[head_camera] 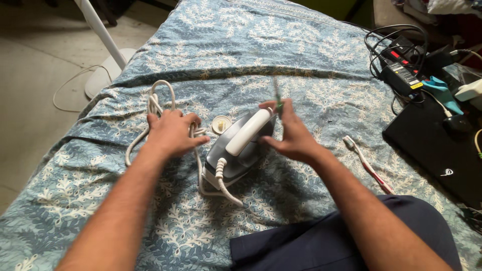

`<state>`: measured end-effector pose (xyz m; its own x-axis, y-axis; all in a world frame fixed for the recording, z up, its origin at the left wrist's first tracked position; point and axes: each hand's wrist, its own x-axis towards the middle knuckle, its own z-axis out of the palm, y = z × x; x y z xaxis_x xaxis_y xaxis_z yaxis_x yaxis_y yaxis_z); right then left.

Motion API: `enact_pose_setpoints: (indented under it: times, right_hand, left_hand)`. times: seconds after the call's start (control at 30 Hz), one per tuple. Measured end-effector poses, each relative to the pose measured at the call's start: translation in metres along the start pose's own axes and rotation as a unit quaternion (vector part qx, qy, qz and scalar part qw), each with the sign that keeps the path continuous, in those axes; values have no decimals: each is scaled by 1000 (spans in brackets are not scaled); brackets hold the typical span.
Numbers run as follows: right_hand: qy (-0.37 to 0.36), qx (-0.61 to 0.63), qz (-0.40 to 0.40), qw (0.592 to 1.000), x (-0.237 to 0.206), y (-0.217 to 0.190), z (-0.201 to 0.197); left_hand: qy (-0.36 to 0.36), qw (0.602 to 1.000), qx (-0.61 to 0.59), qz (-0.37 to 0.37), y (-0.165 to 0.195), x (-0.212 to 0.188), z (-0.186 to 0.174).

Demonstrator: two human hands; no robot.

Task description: The person uses a screwdriver to remove the temperature control knob and a screw from the top of an electric iron. They then use a toothbrush to clean the exposed area before reinserting the screw and replacing the knob.

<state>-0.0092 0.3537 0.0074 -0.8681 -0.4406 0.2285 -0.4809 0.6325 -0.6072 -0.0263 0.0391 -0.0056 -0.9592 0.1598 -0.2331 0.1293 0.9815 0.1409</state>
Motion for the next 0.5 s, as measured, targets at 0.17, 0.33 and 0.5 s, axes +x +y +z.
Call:
enact_pose_setpoints:
  times: [0.17,0.33,0.5]
  right_hand:
    - [30,-93,60,993,4,0,-2]
    - [26,-116,54,991,2,3,-18]
    - [-1,-71,89,994,2,5,-25]
  left_hand:
    - [28,994,24,-103,17,-5,-4]
    - [228,965,92,-89,-8,7,6]
    - [335,893,210,217,19,25,32]
